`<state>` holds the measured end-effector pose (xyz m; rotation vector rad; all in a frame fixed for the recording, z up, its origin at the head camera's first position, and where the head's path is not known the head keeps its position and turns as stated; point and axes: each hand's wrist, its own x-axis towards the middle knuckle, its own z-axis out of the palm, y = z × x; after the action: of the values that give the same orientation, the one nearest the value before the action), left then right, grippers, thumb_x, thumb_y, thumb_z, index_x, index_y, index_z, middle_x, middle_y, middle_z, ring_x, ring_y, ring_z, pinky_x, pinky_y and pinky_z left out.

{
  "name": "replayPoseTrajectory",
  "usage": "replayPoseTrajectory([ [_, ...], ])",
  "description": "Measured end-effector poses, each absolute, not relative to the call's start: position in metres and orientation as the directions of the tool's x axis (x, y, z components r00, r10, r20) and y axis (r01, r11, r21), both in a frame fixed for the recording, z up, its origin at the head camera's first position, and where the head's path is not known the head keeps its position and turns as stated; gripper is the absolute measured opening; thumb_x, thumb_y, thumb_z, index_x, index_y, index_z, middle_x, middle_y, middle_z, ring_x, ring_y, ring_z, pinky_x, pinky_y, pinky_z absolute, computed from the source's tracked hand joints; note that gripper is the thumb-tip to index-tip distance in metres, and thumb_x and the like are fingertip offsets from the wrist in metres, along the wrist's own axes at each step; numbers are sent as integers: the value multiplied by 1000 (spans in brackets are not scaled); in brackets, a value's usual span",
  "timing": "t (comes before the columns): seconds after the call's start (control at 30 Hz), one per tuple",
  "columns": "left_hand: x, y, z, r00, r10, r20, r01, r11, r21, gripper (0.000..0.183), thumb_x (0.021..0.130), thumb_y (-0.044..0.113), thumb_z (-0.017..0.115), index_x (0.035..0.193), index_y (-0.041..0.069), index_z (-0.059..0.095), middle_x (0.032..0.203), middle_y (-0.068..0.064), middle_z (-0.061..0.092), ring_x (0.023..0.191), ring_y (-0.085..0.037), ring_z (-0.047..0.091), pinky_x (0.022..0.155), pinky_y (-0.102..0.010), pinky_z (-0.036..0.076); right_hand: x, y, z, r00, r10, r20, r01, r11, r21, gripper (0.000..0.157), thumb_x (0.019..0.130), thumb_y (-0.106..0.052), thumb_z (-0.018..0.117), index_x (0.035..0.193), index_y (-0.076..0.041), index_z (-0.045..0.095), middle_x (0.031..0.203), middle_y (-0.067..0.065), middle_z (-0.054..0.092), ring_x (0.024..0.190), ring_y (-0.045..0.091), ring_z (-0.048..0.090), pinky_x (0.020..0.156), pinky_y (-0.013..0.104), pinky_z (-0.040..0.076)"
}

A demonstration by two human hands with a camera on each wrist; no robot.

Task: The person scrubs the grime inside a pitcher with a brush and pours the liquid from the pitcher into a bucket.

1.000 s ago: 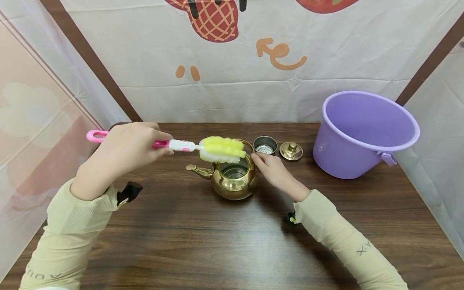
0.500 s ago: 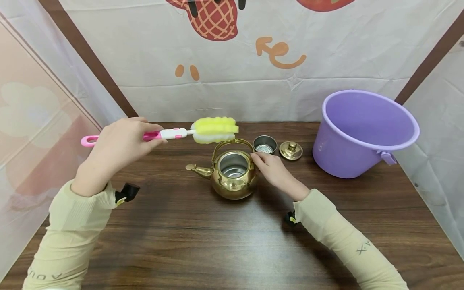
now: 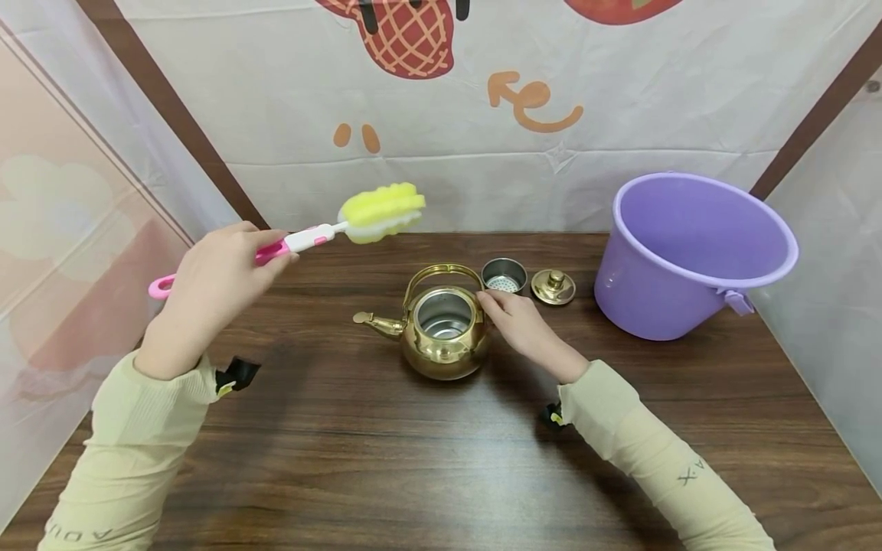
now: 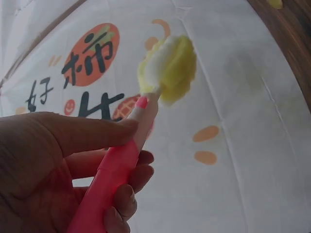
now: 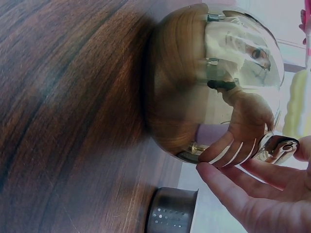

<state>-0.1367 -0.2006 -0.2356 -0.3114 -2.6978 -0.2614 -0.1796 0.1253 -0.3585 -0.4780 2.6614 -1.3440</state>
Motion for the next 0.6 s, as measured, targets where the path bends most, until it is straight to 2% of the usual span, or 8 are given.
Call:
replayPoseTrajectory([
  [0.27, -137, -213, -247, -895, 113, 433, 221, 952, 210, 20, 85, 10, 56, 97, -3, 65, 71, -15, 53, 61, -29, 46, 52, -40, 33, -180, 126, -359, -939, -341, 48, -248, 573, -781, 40, 98, -29, 38, 122, -2, 56, 116, 15, 60, 103, 23, 56, 81, 35, 49],
  [0.43, -138, -222, -258, -897, 76, 435, 195, 952, 237, 16, 86, 10, 57, 91, -5, 61, 68, -14, 48, 60, -28, 42, 52, -39, 30, -180, 126, -359, -939, -339, 56, -260, 594, -761, 40, 98, -28, 38, 121, -2, 56, 116, 14, 60, 106, 23, 54, 86, 37, 46],
  [0.6, -139, -231, -268, -907, 26, 420, 149, 953, 265, 19, 88, 11, 57, 93, -7, 59, 67, -16, 45, 63, -30, 41, 54, -41, 31, -181, 126, -359, -941, -337, 41, -239, 573, -784, 40, 98, -29, 38, 122, -1, 56, 116, 16, 59, 103, 24, 56, 80, 36, 50],
])
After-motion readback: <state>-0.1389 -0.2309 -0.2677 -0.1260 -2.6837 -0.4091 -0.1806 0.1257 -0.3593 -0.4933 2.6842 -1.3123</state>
